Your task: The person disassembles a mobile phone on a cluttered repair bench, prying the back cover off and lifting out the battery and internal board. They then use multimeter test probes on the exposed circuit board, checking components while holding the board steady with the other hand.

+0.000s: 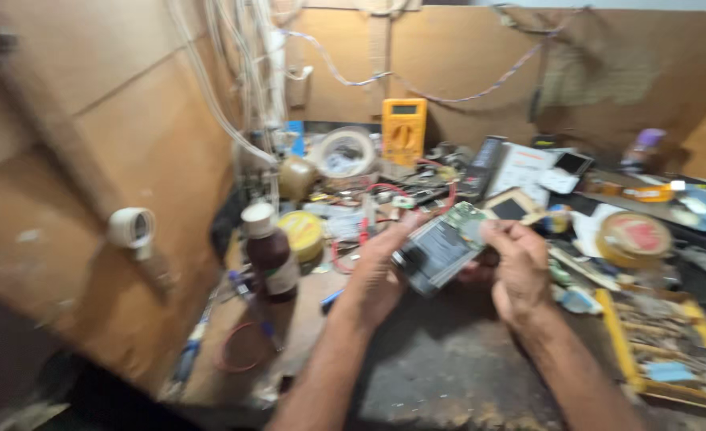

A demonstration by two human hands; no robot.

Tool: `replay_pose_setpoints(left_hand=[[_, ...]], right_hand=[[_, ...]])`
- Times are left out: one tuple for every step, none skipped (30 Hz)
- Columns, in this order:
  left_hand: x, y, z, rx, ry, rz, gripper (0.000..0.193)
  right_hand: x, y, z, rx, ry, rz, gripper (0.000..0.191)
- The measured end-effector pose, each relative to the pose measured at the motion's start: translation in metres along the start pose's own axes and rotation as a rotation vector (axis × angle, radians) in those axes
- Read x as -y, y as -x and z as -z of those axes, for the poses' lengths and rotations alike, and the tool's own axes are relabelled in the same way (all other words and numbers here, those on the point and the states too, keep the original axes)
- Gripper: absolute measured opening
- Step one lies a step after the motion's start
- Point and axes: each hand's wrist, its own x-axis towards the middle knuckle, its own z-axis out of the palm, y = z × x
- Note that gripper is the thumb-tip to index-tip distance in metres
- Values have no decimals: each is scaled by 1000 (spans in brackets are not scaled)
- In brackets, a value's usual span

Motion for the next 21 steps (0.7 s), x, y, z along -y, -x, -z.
replay_pose_setpoints(left_hand=[[-3, 1, -4, -30, 54, -11, 46], [-6, 0, -8, -65, 104, -25, 48], [-6, 0, -12, -71, 148, -52, 46], [-7, 0, -15, -79, 189, -82, 46], [-8, 0, -16, -86, 229, -112, 45], [-8, 0, -17, -68, 187, -144, 44], [-7, 0, -18, -50, 144, -174, 42], [-6, -1, -18, -30, 103, -203, 41], [-3, -3, -18, -16, 69, -225, 39], [0, -4, -18, -2, 34, -249, 38], [2, -5, -18, 13, 0, -271, 37], [4, -5, -17, -8, -2, -221, 34], [5, -4, -16, -29, -6, -175, 31], [6, -2, -14, -54, -10, -130, 29], [6, -2, -13, -81, -28, -137, 27], [6, -2, -12, -108, -46, -145, 26], [5, -1, -11, -137, -64, -153, 25], [6, -1, -10, -155, -71, -178, 24], [6, -1, -10, -173, -80, -206, 24], [6, -1, -10, -188, -89, -233, 24], [6, -1, -11, -213, -129, -243, 23]], right_hand=[[3, 1, 0, 8, -31, -15, 16], [7, 2, -2, 22, -65, -33, 16], [10, 4, -4, 40, -103, -55, 17], [13, 5, -7, 61, -109, -73, 18], [16, 7, -11, 83, -114, -91, 19], [19, 9, -13, 104, -118, -111, 20], [21, 10, -16, 125, -111, -137, 21], [22, 12, -18, 146, -103, -161, 22], [22, 12, -19, 166, -95, -186, 23], [22, 12, -21, 200, -80, -191, 23], [21, 12, -22, 232, -65, -194, 24], [20, 12, -23, 263, -48, -199, 25], [20, 12, -23, 287, 2, -183, 25], [19, 13, -24, 314, 53, -170, 24], [18, 14, -25, 338, 105, -157, 24], [17, 15, -26, 286, 198, -71, 23], [15, 17, -29, 234, 289, 13, 23], [13, 19, -32, 183, 379, 97, 24], [12, 21, -34, 94, 499, 235, 23], [12, 23, -36, 1, 616, 377, 23], [13, 26, -37, -96, 731, 516, 22]])
